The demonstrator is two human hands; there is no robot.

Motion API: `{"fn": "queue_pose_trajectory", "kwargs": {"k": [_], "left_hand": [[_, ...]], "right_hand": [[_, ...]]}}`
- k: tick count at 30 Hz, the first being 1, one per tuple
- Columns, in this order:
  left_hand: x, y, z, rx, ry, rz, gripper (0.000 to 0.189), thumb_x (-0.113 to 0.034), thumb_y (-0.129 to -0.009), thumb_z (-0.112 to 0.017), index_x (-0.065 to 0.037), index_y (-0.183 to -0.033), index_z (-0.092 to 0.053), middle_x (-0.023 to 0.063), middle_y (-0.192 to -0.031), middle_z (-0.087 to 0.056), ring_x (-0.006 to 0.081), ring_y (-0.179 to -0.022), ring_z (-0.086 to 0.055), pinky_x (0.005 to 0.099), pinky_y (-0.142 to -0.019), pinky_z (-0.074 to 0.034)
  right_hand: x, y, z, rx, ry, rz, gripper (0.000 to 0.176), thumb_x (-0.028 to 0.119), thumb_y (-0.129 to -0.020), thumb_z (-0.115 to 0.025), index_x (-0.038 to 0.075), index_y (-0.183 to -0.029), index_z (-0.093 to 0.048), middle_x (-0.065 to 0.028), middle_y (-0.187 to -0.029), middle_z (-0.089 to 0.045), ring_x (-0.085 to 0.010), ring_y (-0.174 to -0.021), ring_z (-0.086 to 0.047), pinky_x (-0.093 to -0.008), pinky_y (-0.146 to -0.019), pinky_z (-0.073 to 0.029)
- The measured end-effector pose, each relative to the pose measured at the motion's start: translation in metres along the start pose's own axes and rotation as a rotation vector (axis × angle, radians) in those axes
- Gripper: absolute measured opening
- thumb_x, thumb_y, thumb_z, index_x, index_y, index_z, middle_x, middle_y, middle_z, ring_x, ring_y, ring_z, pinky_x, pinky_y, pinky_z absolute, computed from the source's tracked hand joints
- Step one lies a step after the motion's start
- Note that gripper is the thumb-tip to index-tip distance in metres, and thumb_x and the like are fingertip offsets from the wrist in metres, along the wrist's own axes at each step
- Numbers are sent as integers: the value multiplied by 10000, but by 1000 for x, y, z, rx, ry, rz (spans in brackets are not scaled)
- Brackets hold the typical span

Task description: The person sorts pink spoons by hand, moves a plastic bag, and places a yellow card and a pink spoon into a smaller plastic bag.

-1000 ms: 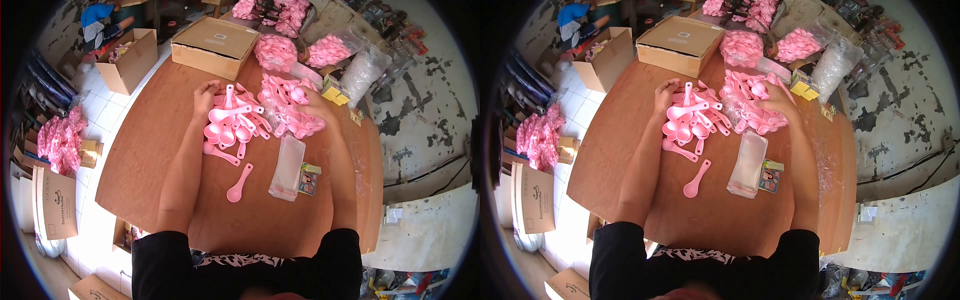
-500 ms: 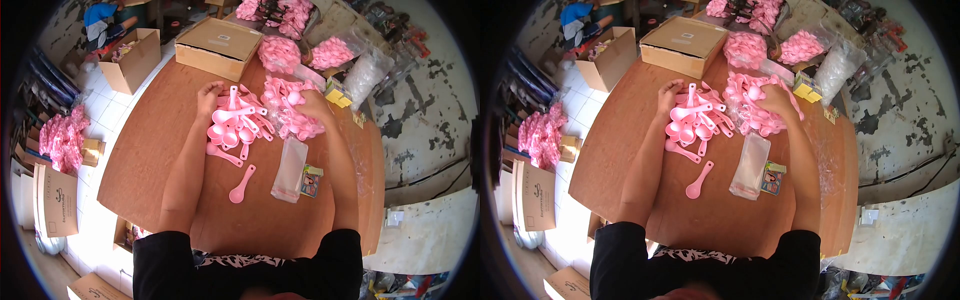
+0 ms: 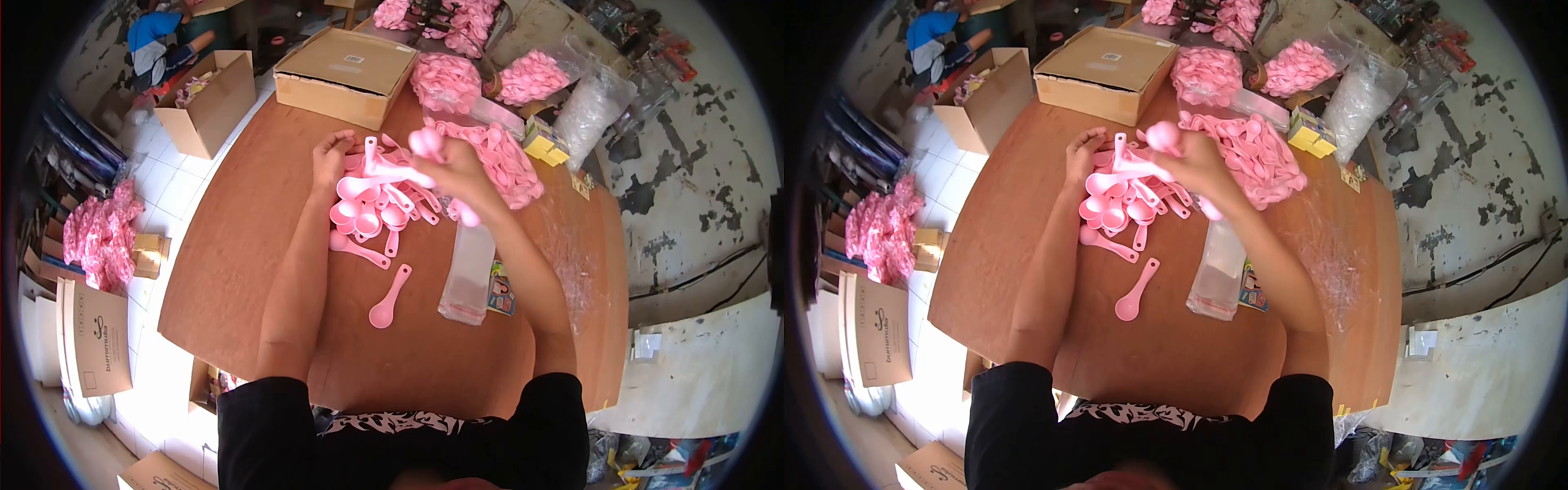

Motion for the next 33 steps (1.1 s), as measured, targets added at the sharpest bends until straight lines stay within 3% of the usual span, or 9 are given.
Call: {"fn": "queue_pose_trajectory", "kwargs": {"k": [2, 8, 15, 18, 20, 21, 25, 28, 33], "left_hand": [[-2, 0, 0, 13, 0, -7, 187, -45, -897, -523, 39, -1053, -583, 142, -924, -636, 232, -824, -652, 333, -728, -569], [-9, 5, -1, 25, 11, 0, 203, -57, -895, -505, 21, -1064, -585, 145, -949, -642, 214, -820, -646, 297, -692, -535], [-2, 4, -2, 25, 73, 28, 211, -36, -881, -512, 26, -1070, -583, 147, -950, -641, 205, -812, -639, 296, -704, -531], [0, -2, -1, 31, 75, 15, 209, -31, -878, -520, 32, -1067, -582, 154, -966, -641, 208, -815, -638, 298, -709, -532], [2, -2, 1, 31, 65, 15, 207, -30, -877, -522, 35, -1065, -581, 156, -975, -640, 209, -815, -637, 299, -711, -532], [2, -2, 2, 29, 59, 11, 212, -32, -876, -522, 36, -1068, -582, 155, -979, -640, 207, -817, -636, 297, -714, -529], [1, -2, 2, 37, 30, -13, 236, -34, -877, -516, 43, -1096, -560, 165, -979, -634, 223, -817, -634, 306, -734, -530], [1, -3, 1, 42, 20, 6, 251, -30, -871, -518, 43, -1109, -551, 166, -984, -635, 219, -825, -631, 308, -741, -527], [3, -3, 2, 34, 21, 3, 252, -41, -866, -524, 41, -1101, -562, 156, -984, -639, 204, -829, -628, 296, -734, -517]], "right_hand": [[-17, -17, -32, 17, 67, 59, 420, 345, -739, -741, 0, -972, -678, -129, -806, -682, -199, -754, -662, -320, -693, -507], [6, -20, -47, 28, 254, 232, 432, 355, -716, -754, -7, -944, -690, -158, -834, -697, -244, -801, -684, -345, -706, -519], [-54, -50, 70, -275, 468, 157, 403, 377, -726, -739, 28, -927, -711, -139, -737, -682, -236, -699, -679, -352, -672, -513], [-98, -59, 71, -76, 536, -57, 445, 362, -729, -733, 46, -1039, -688, -138, -821, -694, -239, -791, -685, -347, -715, -513], [-110, -60, 55, -4, 412, -126, 507, 367, -761, -716, 23, -1126, -640, -176, -1014, -685, -276, -958, -659, -337, -818, -496], [-105, -59, 52, -45, 396, -136, 702, 475, -735, -717, 13, -1237, -553, -193, -1126, -647, -286, -1072, -619, -342, -876, -475], [-127, -81, 45, -85, 710, -372, 961, 632, -610, -685, -2, -1293, -454, -136, -1124, -654, -283, -1039, -636, -403, -854, -483], [-134, -86, 40, -67, 874, -471, 958, 609, -637, -670, 6, -1330, -401, -122, -1154, -644, -286, -1050, -631, -427, -859, -478], [-156, -84, 54, -105, 760, -586, 937, 566, -638, -682, 37, -1352, -383, -117, -1169, -640, -282, -1078, -622, -447, -881, -469]]}}
Point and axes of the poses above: each hand's wrist, its own y-axis away from the middle knuckle, its own z-axis out of the back of the hand, x = y × z, the point moved 9 cm from there along -y, towards the middle knuckle
